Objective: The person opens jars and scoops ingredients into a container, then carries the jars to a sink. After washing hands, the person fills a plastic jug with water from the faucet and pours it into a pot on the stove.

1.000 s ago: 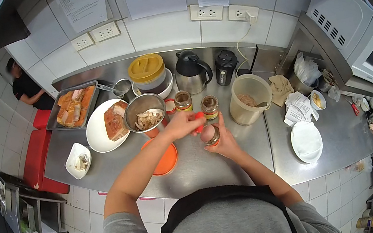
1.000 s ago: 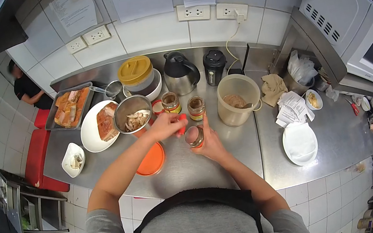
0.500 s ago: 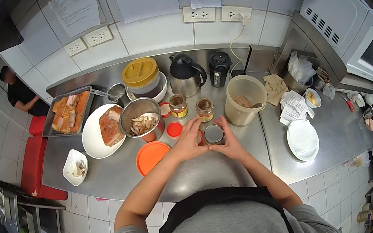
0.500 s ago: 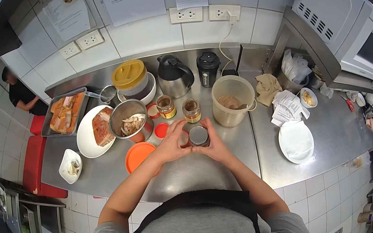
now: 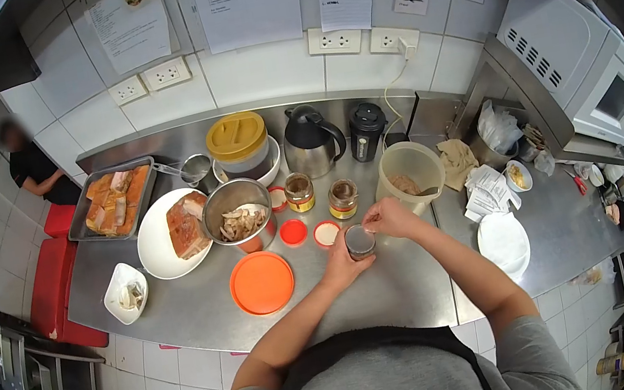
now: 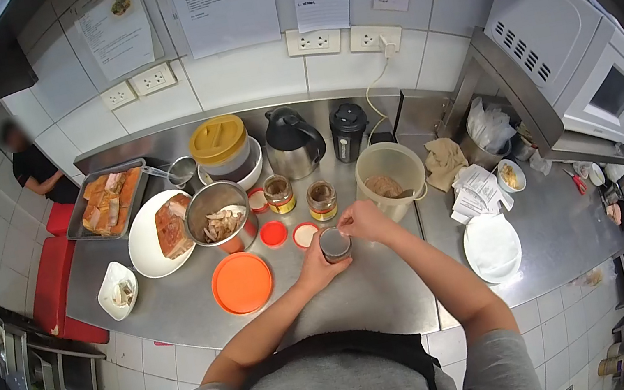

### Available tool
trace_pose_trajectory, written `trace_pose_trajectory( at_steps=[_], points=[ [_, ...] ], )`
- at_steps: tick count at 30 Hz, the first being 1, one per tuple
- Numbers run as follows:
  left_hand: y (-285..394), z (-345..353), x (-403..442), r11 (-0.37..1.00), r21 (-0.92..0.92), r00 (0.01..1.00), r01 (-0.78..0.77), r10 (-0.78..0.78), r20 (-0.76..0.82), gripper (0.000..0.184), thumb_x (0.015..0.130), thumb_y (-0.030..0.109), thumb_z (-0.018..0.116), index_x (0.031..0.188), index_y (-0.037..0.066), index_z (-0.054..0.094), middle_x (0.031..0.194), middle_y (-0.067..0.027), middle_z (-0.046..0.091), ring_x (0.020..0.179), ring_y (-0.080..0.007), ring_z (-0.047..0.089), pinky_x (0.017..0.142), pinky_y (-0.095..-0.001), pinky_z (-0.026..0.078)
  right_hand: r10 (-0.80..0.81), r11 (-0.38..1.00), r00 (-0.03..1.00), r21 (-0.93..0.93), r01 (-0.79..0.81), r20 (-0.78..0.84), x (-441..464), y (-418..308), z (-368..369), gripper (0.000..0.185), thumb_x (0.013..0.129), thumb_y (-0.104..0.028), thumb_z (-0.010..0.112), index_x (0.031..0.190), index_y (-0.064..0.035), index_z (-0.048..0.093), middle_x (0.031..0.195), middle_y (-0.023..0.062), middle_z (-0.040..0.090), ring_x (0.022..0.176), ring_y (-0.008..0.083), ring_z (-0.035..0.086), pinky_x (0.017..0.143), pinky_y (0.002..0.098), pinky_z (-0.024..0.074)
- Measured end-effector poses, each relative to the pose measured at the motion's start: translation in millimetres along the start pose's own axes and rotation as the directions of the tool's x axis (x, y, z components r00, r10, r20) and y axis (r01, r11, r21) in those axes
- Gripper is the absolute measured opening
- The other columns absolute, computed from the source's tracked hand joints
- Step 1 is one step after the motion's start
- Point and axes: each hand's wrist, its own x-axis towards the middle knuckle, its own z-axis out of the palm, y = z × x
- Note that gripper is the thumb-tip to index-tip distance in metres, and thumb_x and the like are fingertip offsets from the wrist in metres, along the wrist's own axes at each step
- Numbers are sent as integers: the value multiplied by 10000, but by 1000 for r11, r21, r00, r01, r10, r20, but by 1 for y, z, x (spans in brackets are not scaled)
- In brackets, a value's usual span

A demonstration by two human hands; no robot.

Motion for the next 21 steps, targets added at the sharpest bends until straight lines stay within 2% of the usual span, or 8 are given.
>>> trace_pose_trajectory(
  at_steps=[2, 4, 9, 11, 13, 14, 17, 21],
  points=[
    [-3, 0, 0, 1000, -21, 1000, 4, -4, 10, 692, 632, 153, 794, 1194, 18, 413, 1124, -153, 547, 1065, -261, 554, 903, -364, 441, 16, 999, 995, -36, -13, 98, 6, -10, -9, 176, 734, -90, 689, 868, 24, 688, 751, 114, 686, 664, 163, 655, 625, 294, 520],
    [-8, 1, 0, 999, -40, 999, 16, -15, 34, 740, 628, 143, 797, 1227, 10, 383, 1159, -179, 523, 1100, -298, 529, 931, -375, 423, -27, 986, 983, -158, 56, 179, 16, -16, -15, 176, 710, -98, 701, 842, 17, 689, 769, 125, 688, 667, 185, 661, 633, 311, 523],
    [-13, 2, 1, 1000, -13, 1000, 5, -5, 24, 743, 627, 154, 799, 1224, 6, 383, 1147, -188, 528, 1091, -323, 532, 925, -387, 426, -168, 886, 935, -367, 282, 312, 35, -19, -15, 143, 680, -118, 691, 769, -6, 680, 752, 140, 672, 695, 270, 658, 655, 362, 520],
    [-15, 3, 1, 1000, 17, 1000, -12, 12, 3, 744, 632, 161, 800, 1227, 6, 380, 1135, -181, 536, 1079, -310, 542, 912, -384, 435, -208, 848, 926, -414, 331, 314, 39, -15, -9, 128, 679, -142, 679, 734, -26, 676, 710, 126, 656, 718, 305, 649, 657, 410, 513],
    [-18, 5, 1, 998, 64, 999, -29, 30, -18, 746, 643, 170, 802, 1233, 8, 376, 1115, -165, 550, 1059, -277, 560, 889, -371, 452, -193, 813, 909, -459, 359, 369, 42, -21, -9, 122, 703, -151, 654, 734, -35, 669, 744, 126, 656, 736, 310, 647, 661, 418, 513],
    [-19, 5, 1, 999, 45, 1000, -31, 31, -3, 747, 644, 171, 801, 1234, 8, 373, 1116, -168, 548, 1062, -278, 557, 892, -372, 450, -181, 795, 900, -480, 371, 396, 42, -22, -9, 121, 715, -156, 641, 734, -39, 666, 761, 125, 657, 745, 313, 646, 664, 422, 513],
    [-17, 2, 3, 1000, -4, 999, -26, 26, 24, 749, 643, 161, 799, 1235, 7, 368, 1124, -181, 538, 1074, -296, 546, 903, -381, 439, -289, 704, 845, -498, 506, 450, 43, -19, -5, 125, 743, -153, 609, 735, -37, 652, 814, 125, 658, 781, 315, 646, 677, 431, 518],
    [-10, 1, 2, 999, -35, 1000, 5, -4, 24, 747, 635, 135, 794, 1233, 4, 366, 1137, -200, 528, 1085, -328, 533, 915, -392, 426, -371, 618, 791, -507, 601, 486, 41, -20, -5, 143, 772, -165, 591, 757, -28, 627, 838, 124, 632, 796, 315, 635, 682, 434, 513]
  ],
)
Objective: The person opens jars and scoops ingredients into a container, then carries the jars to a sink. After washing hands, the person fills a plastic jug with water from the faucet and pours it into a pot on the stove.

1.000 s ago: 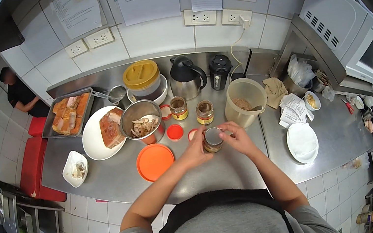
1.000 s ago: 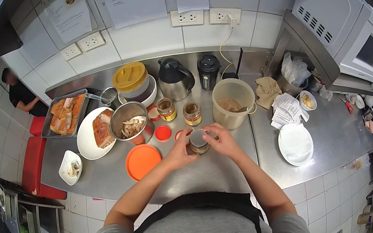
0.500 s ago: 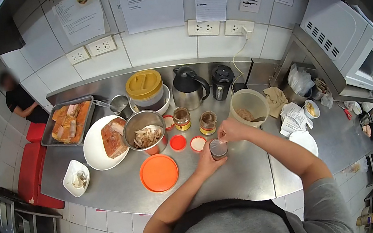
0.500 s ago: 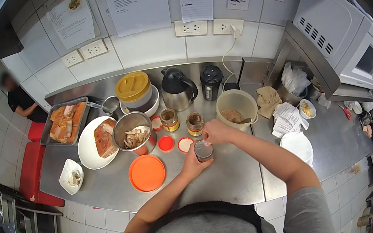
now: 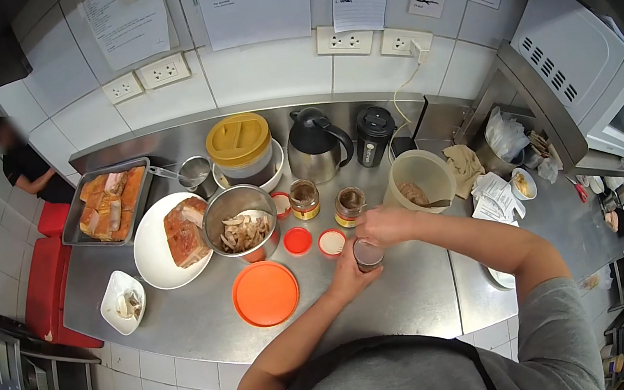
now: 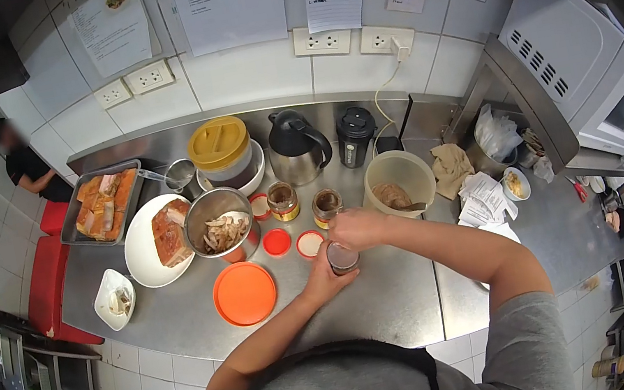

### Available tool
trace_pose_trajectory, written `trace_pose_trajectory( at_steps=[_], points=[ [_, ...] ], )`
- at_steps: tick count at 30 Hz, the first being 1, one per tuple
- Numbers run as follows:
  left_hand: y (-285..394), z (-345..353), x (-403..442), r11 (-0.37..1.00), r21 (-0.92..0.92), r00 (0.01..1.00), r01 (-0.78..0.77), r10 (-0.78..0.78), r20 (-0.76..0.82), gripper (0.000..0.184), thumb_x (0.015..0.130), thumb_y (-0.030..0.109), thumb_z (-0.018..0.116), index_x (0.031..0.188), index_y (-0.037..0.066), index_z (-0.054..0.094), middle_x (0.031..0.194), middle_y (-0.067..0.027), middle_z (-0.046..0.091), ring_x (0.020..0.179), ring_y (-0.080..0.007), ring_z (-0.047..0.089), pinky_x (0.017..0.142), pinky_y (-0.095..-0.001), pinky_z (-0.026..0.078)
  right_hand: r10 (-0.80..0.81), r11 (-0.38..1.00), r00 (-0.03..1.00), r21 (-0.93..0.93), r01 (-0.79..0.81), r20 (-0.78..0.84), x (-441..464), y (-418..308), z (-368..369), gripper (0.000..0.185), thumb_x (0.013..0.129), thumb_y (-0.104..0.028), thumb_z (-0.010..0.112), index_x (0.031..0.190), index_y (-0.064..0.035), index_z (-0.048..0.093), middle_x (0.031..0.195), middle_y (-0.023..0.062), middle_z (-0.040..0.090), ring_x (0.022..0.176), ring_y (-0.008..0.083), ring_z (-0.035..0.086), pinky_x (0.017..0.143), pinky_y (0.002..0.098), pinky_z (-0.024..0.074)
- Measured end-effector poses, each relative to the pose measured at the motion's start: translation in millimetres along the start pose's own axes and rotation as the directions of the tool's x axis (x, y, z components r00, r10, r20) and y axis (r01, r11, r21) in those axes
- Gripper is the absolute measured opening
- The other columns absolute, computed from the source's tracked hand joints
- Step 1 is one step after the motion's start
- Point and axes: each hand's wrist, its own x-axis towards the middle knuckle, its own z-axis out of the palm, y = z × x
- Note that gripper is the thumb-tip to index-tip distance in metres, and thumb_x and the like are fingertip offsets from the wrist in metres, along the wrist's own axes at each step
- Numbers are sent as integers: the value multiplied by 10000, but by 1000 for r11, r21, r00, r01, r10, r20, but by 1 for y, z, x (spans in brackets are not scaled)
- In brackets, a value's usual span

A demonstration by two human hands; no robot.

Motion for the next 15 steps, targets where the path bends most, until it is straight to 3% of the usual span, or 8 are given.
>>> trace_pose_trajectory(
  at_steps=[7, 11, 15],
  points=[
    [-1, -1, 0, 1000, -4, 1000, 10, -10, 12, 770, 652, 180, 803, 1244, -2, 345, 1126, -184, 534, 1070, -286, 545, 904, -373, 441, 4, 1000, 1000, -7, -4, -30, -6, -4, 1, 153, 806, -176, 568, 833, -28, 593, 868, 121, 586, 802, 300, 620, 675, 413, 508],
    [-2, 3, 0, 996, 88, 1000, -6, 7, -7, 802, 645, 187, 805, 1262, -12, 333, 1133, -183, 530, 1076, -290, 541, 914, -381, 437, 196, 966, 971, 200, -166, -140, -12, -11, 10, 141, 805, -161, 559, 848, -33, 599, 872, 112, 585, 815, 296, 627, 692, 409, 515],
    [-4, 2, -2, 996, 90, 1000, 10, -10, -3, 818, 640, 193, 808, 1268, -20, 330, 1136, -186, 528, 1081, -296, 539, 919, -384, 435, 72, 997, 997, 22, -72, 4, -6, -10, 6, 158, 784, -149, 560, 883, -40, 617, 943, 109, 619, 864, 315, 634, 732, 420, 518]
  ],
)
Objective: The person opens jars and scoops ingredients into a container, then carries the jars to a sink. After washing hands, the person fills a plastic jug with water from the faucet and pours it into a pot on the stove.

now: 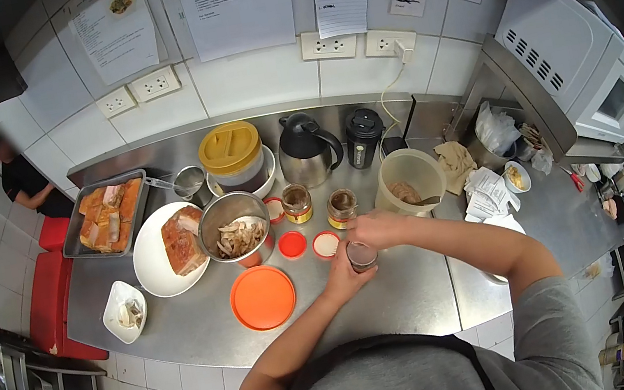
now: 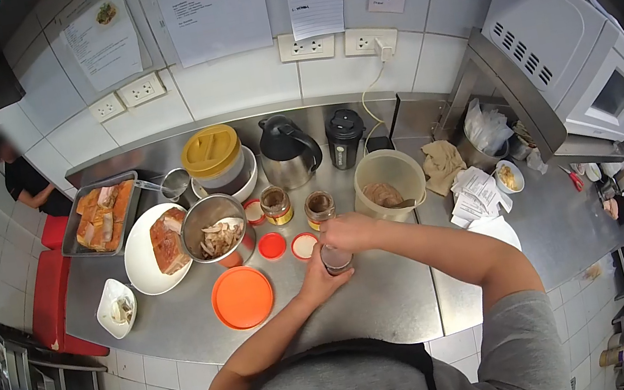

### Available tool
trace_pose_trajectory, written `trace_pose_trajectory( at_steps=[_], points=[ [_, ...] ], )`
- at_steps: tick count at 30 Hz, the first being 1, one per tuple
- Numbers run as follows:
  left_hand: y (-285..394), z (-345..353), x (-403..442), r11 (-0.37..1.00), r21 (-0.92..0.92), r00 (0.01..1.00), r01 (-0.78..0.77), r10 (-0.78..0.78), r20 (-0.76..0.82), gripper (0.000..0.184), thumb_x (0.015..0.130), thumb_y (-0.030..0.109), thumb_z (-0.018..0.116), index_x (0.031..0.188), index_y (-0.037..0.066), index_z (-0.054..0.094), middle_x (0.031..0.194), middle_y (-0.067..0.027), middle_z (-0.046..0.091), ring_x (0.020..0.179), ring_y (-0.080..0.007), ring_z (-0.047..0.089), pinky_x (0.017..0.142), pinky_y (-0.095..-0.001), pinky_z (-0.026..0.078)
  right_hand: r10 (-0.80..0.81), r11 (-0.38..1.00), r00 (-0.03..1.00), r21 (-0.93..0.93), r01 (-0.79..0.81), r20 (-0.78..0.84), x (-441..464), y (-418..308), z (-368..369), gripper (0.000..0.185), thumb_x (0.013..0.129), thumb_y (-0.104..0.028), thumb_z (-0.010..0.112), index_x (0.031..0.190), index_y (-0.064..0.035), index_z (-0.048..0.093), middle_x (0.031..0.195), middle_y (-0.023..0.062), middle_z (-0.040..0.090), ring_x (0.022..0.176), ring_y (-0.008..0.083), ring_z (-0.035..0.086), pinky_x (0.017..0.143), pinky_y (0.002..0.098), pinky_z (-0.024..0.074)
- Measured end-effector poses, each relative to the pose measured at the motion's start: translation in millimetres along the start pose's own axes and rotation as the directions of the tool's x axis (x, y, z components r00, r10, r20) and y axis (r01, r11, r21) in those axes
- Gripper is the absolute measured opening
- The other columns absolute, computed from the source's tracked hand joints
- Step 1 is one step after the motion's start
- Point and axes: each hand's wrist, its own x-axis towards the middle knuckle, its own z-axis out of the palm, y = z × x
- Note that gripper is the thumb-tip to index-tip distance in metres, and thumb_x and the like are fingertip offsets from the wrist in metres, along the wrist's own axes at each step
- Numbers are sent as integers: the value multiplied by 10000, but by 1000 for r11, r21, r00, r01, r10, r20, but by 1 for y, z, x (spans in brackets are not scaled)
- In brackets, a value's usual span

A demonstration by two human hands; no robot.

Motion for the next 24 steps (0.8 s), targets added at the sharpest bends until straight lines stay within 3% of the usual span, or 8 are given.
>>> trace_pose_trajectory(
  at_steps=[5, 11, 14, 15, 17, 20, 24],
  points=[
    [-5, 4, 2, 999, -3, 999, -33, 33, -21, 822, 636, 195, 809, 1268, -21, 330, 1135, -189, 527, 1083, -297, 539, 916, -385, 435, -104, 986, 989, -123, 116, 105, 2, -1, -16, 133, 776, -131, 549, 839, -50, 633, 917, 88, 614, 847, 292, 641, 717, 406, 526],
    [-2, 5, -1, 1000, 18, 998, -13, 13, -56, 796, 634, 185, 802, 1250, -14, 339, 1133, -187, 521, 1072, -311, 537, 905, -386, 439, -144, 983, 989, -123, 139, -35, -4, 2, -6, 112, 777, -150, 557, 765, -72, 637, 906, 77, 611, 832, 273, 644, 689, 392, 531],
    [2, 8, -1, 1000, 0, 999, 13, -13, -47, 788, 634, 175, 788, 1249, -12, 333, 1166, -202, 488, 1096, -341, 507, 923, -396, 424, -16, 996, 998, -86, 11, -59, -4, 5, 1, 122, 780, -166, 567, 761, -78, 648, 888, 70, 606, 816, 269, 638, 683, 396, 520],
    [3, 8, 0, 1000, -3, 998, 1, -1, -55, 782, 630, 172, 788, 1244, -11, 340, 1162, -201, 490, 1089, -341, 510, 921, -395, 425, 43, 999, 986, 25, -39, -160, -7, 5, 3, 123, 780, -170, 573, 763, -78, 653, 879, 68, 604, 810, 268, 634, 680, 396, 515],
    [3, 8, 0, 1000, -5, 997, -14, 14, -80, 770, 623, 166, 786, 1234, -11, 353, 1155, -200, 495, 1078, -341, 515, 915, -395, 427, 184, 961, 925, 258, -98, -331, -14, 0, 12, 127, 778, -177, 586, 766, -77, 663, 862, 65, 598, 797, 267, 626, 675, 396, 505],
    [1, 13, 0, 1000, -28, 994, -8, 5, -113, 758, 613, 154, 784, 1223, -14, 367, 1145, -198, 502, 1070, -339, 519, 908, -397, 427, 360, 922, 792, 316, -221, -494, -29, -32, 11, 116, 760, -164, 642, 822, -83, 695, 851, 70, 599, 771, 259, 610, 664, 392, 491],
    [5, 11, -1, 998, -68, 994, 16, -23, -102, 754, 612, 139, 782, 1222, -20, 369, 1138, -199, 509, 1072, -341, 516, 908, -399, 421, 394, 908, 788, 331, -255, -474, -27, -46, 31, 104, 740, -139, 652, 805, -63, 679, 830, 74, 591, 760, 272, 598, 659, 381, 488]
  ],
)
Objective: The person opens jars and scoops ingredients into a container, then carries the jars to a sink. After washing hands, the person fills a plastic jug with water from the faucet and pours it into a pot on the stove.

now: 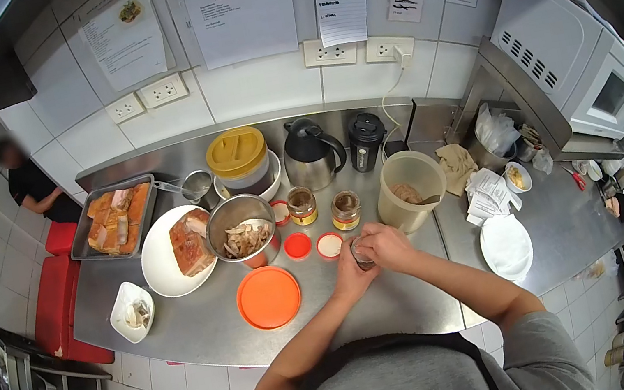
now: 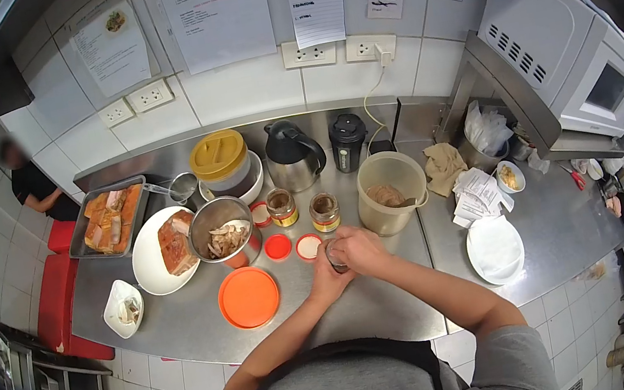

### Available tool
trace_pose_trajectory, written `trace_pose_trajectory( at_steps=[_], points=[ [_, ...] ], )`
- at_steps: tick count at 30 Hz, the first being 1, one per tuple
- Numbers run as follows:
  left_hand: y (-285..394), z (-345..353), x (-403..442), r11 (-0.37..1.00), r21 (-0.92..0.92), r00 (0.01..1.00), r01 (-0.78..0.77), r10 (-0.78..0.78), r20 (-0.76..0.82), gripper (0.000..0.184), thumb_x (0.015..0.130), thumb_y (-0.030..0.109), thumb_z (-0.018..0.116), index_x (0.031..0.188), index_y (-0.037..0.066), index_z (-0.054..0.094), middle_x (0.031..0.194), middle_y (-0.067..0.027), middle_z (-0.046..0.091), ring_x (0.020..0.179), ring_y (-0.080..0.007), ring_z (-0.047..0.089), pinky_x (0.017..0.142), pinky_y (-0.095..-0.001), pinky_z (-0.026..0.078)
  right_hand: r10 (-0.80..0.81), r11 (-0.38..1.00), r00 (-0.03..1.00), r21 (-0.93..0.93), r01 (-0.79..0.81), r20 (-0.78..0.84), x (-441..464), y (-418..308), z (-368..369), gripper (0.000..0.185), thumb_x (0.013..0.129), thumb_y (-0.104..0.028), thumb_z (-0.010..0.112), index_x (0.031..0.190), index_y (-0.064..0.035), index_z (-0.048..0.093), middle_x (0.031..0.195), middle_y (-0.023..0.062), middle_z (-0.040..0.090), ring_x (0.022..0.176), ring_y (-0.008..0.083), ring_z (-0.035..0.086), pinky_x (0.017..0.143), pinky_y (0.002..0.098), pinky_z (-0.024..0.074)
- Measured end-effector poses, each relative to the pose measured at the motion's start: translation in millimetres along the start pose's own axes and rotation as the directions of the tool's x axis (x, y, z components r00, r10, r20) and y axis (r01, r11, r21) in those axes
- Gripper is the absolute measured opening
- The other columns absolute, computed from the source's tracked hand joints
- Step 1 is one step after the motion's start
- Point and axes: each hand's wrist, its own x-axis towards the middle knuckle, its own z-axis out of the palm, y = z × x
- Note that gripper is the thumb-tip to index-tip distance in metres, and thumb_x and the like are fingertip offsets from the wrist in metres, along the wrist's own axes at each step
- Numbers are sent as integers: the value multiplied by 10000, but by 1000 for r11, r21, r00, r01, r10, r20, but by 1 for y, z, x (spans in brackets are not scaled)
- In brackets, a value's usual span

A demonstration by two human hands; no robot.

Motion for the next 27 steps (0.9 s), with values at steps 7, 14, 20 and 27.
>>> trace_pose_trajectory(
  at_steps=[7, 14, 20, 27],
  points=[
    [3, 0, -1, 999, 12, 999, -36, 36, -41, 746, 613, 116, 787, 1217, -22, 370, 1145, -203, 511, 1076, -353, 510, 906, -402, 418, 44, 995, 999, 93, -44, 2, 4, 3, 15, 87, 733, -121, 635, 776, -47, 649, 802, 79, 576, 743, 272, 584, 649, 394, 466],
    [-1, 5, -2, 997, 47, 993, -57, 62, -96, 758, 592, 105, 797, 1210, -17, 374, 1144, -202, 494, 1088, -361, 492, 914, -402, 409, 4, 996, 1000, 94, -4, -2, 2, 0, 16, 54, 742, -69, 609, 786, -52, 585, 844, 72, 538, 856, 267, 523, 731, 384, 361],
    [-3, 9, -4, 999, 32, 991, -38, 41, -131, 736, 601, 116, 795, 1193, -15, 378, 1120, -200, 493, 1069, -365, 499, 906, -407, 413, -62, 961, 997, 266, 74, -51, -2, 12, 25, 64, 769, -78, 603, 795, -55, 550, 833, 68, 505, 852, 254, 473, 751, 371, 346],
    [-3, 10, -4, 999, 29, 991, -21, 24, -129, 746, 600, 136, 803, 1191, -18, 375, 1117, -203, 495, 1056, -357, 511, 900, -405, 420, -111, 926, 991, 371, 76, 76, -3, 20, 12, 69, 787, -68, 600, 812, -52, 538, 861, 76, 495, 854, 268, 430, 774, 371, 354]
  ],
)
